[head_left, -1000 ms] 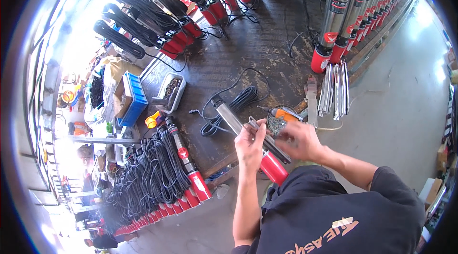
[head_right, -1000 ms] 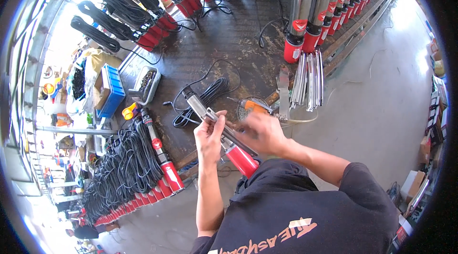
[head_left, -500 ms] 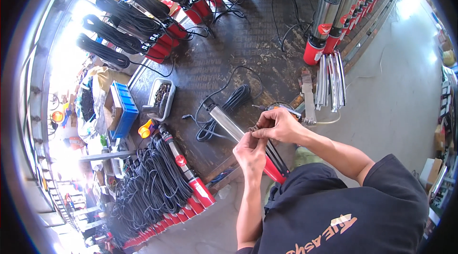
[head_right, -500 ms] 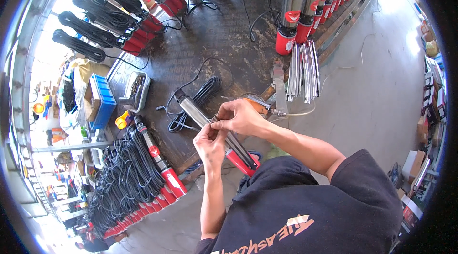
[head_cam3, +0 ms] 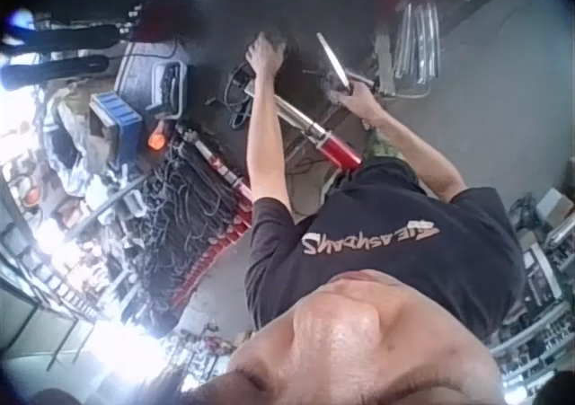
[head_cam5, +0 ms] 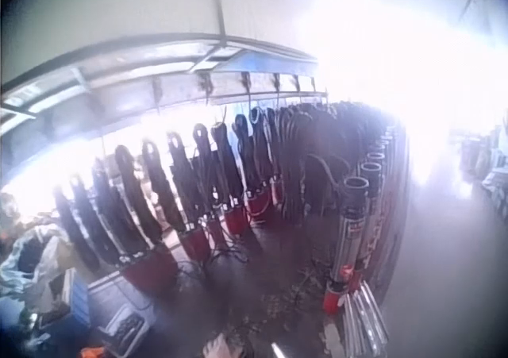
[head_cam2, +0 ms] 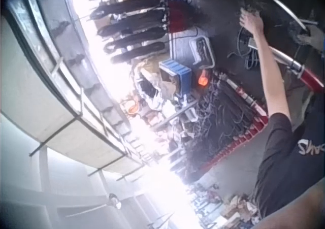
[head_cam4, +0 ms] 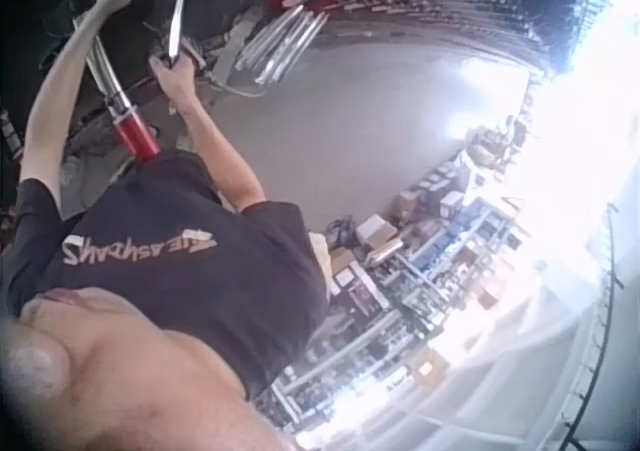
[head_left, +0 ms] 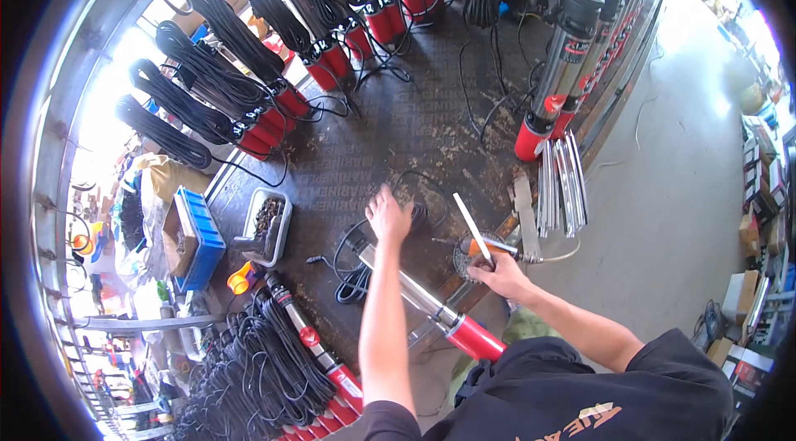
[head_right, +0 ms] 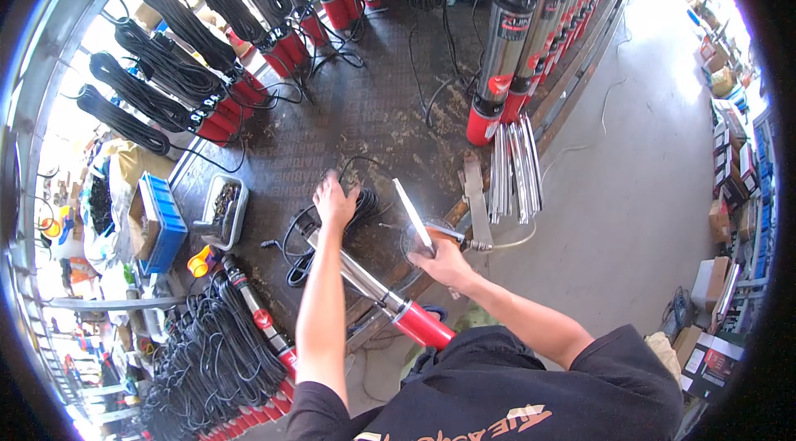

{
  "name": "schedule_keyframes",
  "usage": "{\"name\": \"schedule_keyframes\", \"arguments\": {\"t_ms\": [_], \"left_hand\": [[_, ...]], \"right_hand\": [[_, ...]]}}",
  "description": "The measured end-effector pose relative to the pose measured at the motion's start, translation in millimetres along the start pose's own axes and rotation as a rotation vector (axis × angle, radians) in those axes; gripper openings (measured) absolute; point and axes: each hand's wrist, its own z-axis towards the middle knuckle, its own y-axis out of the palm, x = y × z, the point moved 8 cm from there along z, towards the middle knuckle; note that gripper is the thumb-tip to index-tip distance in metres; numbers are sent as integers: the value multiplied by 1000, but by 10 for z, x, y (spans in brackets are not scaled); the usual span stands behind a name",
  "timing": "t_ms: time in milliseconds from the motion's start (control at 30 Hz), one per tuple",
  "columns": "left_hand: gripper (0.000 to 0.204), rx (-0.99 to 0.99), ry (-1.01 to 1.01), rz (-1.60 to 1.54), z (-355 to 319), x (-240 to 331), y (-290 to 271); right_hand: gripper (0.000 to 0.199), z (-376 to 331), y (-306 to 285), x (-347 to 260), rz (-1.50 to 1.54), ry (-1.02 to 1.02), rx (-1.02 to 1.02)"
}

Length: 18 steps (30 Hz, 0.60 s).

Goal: The person attaches metal tubes and components to water pump bodies using an air-powered screwdriver and sets the finished assemblies into rows.

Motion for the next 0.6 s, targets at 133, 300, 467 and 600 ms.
{"name": "schedule_keyframes", "arguments": {"t_ms": [133,300,467,600], "left_hand": [[20,-137,236,-200,152,81,-22],[21,-236,293,-47,-256,677,-1015],[28,-666,-185,-1168,-483,-684,-952],[28,-216,-75,-670,-264,-1486,-847]], "right_hand": [[44,538,245,-547,130,302,34],[30,1784,445,-705,608,246,149],[22,2690,-94,-714,941,240,118],[37,2101,665,-745,332,140,-28]]}}
